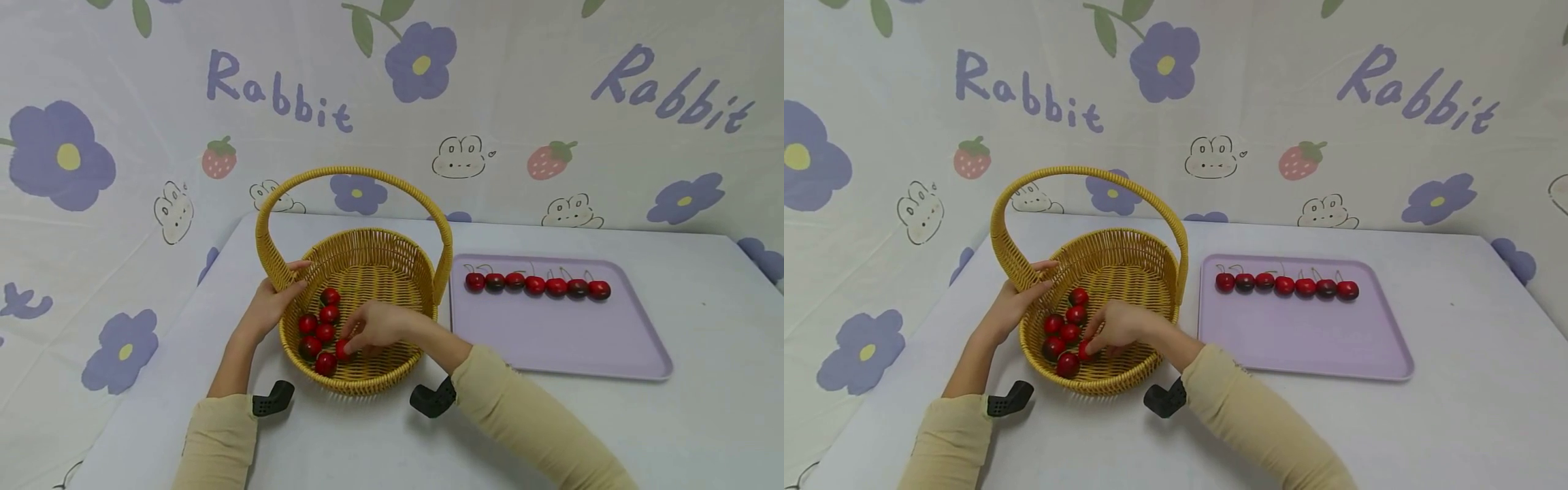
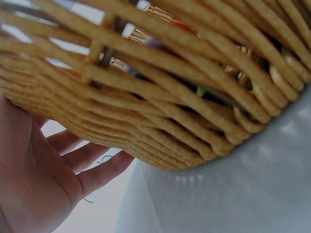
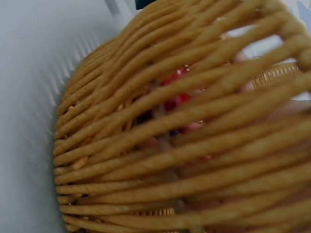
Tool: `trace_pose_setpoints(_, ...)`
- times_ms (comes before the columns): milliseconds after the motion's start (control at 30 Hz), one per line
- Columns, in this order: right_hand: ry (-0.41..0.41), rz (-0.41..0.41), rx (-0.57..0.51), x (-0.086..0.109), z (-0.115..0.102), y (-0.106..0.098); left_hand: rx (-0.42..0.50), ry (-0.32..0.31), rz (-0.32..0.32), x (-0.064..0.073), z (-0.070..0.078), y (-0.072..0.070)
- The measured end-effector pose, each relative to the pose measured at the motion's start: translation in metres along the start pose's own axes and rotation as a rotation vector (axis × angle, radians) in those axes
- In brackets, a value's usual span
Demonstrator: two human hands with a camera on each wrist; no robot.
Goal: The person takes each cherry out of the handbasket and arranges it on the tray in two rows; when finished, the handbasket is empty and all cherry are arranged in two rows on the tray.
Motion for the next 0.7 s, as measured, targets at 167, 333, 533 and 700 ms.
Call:
trace_pose_setpoints(167,-0.003,0.036,0.016,-0.0019,-0.0024,0.0025,0.001,0.004,-0.004,0.0003,0.0014,0.0001)
trace_pose_setpoints(333,-0.012,0.062,0.090,-0.0037,-0.0055,0.0052,0.006,0.005,-0.006,0.0002,0.0015,0.0004)
trace_pose_setpoints(533,-0.027,0.079,0.170,-0.0040,-0.0067,0.0066,-0.003,0.009,-0.004,0.0001,0.0022,-0.0001)
trace_pose_setpoints(700,-0.016,0.059,0.022,0.0005,-0.0036,-0.0002,-0.006,0.013,-0.007,0.0002,0.0019,0.0003)
Point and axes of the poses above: each hand's wrist, its own x-axis away from the middle knuckle, its own y-axis out of the palm, z = x × y, the point moved 8 cm from there along -x, towards the middle knuckle, and after that the axes turned 13 degrees about y, right-handed, at the moved point
